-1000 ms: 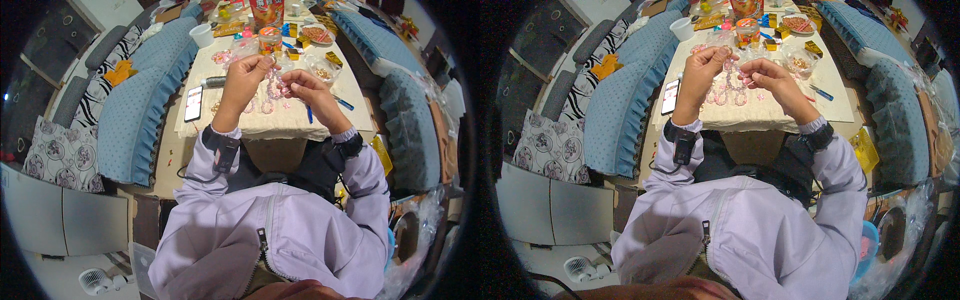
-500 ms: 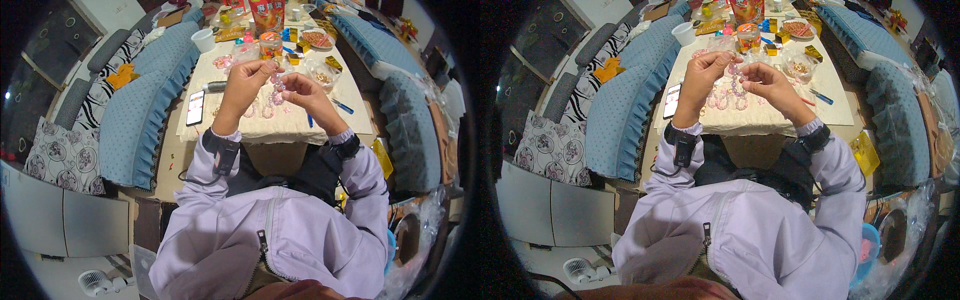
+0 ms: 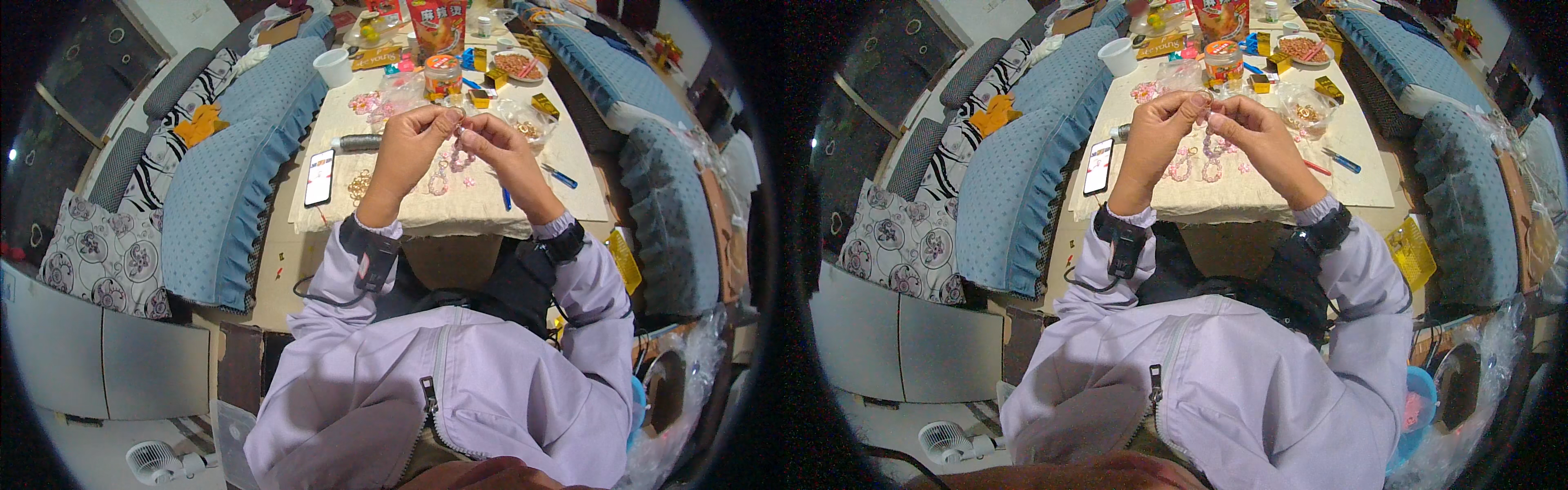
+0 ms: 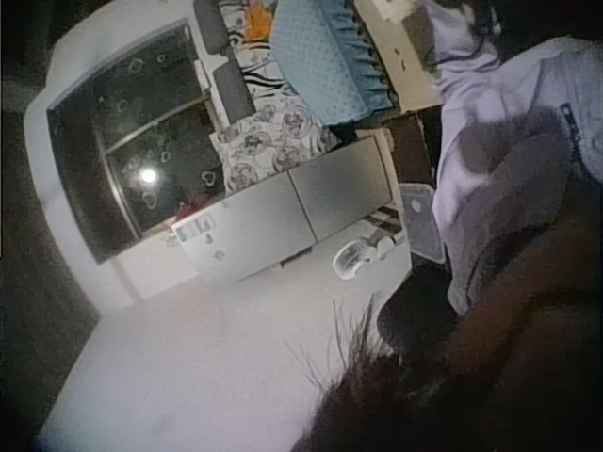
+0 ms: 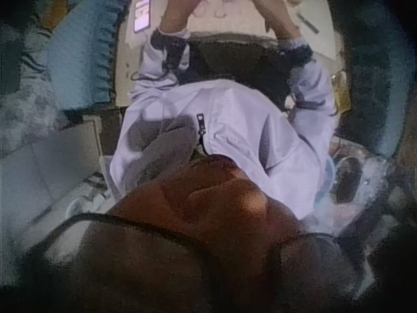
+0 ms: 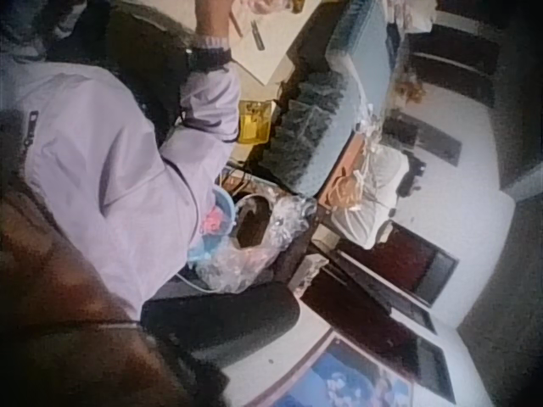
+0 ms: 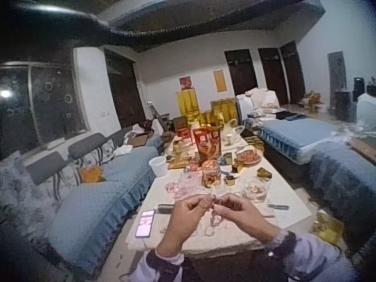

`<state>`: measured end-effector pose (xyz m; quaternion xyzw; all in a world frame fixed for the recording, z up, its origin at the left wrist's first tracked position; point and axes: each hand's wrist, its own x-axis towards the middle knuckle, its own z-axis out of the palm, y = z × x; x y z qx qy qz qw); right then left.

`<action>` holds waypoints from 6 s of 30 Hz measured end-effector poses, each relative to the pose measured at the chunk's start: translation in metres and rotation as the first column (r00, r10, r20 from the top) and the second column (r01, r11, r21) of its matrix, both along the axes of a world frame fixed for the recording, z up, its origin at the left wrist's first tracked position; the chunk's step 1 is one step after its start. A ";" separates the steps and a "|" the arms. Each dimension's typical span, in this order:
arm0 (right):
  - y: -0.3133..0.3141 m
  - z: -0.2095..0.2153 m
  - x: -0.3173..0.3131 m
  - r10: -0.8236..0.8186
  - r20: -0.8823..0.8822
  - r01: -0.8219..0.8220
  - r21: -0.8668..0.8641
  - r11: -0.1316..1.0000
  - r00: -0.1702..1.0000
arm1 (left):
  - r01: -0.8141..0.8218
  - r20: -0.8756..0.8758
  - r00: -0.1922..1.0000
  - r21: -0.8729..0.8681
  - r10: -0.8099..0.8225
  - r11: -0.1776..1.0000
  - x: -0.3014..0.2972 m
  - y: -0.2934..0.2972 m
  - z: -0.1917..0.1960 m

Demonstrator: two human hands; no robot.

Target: The person assembles small decorative keychains by threading pink beads onto metal rings and securing them with pliers. They handle multiple keychains one at a time, using pliers to close the rings and occasionally inspecting the finished pieces.

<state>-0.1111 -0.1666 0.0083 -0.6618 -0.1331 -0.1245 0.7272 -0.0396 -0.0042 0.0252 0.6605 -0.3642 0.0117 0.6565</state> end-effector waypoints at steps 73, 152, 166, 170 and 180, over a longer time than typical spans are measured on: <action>0.004 -0.006 0.000 -0.369 0.504 0.579 -0.362 0.731 0.781 | 0.196 -0.390 0.888 -0.154 -0.242 0.968 -0.005 -0.009 -0.018; -0.008 0.007 0.018 -0.338 0.292 0.427 -0.337 0.839 0.895 | 0.168 -0.433 0.853 -0.301 -0.292 0.939 0.022 0.017 -0.053; -0.012 -0.007 0.029 -0.296 0.142 0.326 -0.289 0.900 0.945 | 0.085 -0.361 0.913 -0.288 -0.190 0.954 0.028 0.026 -0.053; -0.015 -0.011 0.031 -0.274 0.115 0.295 -0.257 0.920 0.955 | 0.072 -0.333 0.930 -0.248 -0.155 0.966 0.030 0.026 -0.051; -0.020 -0.014 0.031 -0.245 0.069 0.254 -0.196 0.947 0.967 | 0.043 -0.225 0.971 -0.180 -0.083 0.983 0.024 0.023 -0.040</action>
